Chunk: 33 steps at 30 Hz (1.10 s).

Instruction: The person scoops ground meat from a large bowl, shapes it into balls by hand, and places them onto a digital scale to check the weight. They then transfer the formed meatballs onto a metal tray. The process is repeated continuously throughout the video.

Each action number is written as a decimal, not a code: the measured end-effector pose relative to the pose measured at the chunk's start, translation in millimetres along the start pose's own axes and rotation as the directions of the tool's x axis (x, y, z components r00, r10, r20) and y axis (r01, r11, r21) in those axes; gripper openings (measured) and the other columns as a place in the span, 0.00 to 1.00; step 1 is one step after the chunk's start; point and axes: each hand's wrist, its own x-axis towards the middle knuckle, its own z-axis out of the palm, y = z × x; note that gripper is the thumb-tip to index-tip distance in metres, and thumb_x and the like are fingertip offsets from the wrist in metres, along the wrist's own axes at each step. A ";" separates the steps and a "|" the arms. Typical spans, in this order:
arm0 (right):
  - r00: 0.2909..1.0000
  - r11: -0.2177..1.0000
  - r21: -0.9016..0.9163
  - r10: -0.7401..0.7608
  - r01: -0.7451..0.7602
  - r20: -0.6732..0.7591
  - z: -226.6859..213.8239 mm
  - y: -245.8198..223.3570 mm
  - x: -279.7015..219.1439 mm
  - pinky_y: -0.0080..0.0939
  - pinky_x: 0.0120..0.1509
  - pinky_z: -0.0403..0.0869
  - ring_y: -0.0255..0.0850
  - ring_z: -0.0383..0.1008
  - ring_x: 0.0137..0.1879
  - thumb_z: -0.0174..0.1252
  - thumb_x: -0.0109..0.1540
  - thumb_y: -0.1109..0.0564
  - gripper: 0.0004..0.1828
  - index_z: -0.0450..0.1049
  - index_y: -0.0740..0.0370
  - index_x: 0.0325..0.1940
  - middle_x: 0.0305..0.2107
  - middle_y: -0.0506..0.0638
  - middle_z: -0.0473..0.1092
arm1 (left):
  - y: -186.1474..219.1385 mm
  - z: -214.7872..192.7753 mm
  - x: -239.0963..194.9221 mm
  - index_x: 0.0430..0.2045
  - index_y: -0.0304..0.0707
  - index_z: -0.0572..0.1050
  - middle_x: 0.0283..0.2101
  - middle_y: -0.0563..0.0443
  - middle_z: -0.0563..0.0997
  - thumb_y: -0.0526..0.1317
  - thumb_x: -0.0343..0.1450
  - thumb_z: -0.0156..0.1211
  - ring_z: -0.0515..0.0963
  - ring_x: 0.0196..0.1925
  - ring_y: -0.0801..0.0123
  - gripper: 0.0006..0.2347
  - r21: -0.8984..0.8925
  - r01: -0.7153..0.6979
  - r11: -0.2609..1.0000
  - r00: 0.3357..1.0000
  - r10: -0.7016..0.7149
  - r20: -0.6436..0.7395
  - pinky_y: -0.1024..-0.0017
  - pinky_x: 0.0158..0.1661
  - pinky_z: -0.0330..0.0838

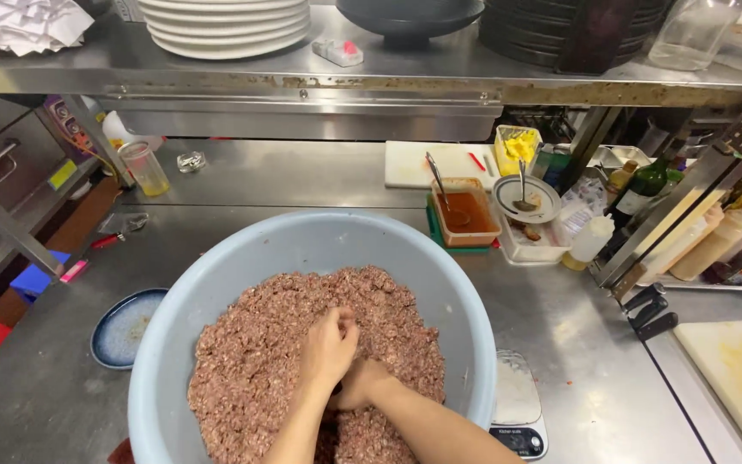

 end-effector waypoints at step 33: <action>0.993 0.975 0.220 -0.038 0.012 0.113 2.6 -17.2 -9.6 0.59 0.78 0.54 0.42 0.75 0.49 0.66 0.58 0.48 0.21 0.70 0.51 0.53 0.33 0.44 0.73 | 10.1 -50.9 -1.9 0.51 0.44 0.75 0.46 0.56 0.81 0.42 0.76 0.49 0.77 0.36 0.77 0.12 -0.236 0.285 0.929 0.959 -0.275 0.076 0.75 0.44 0.74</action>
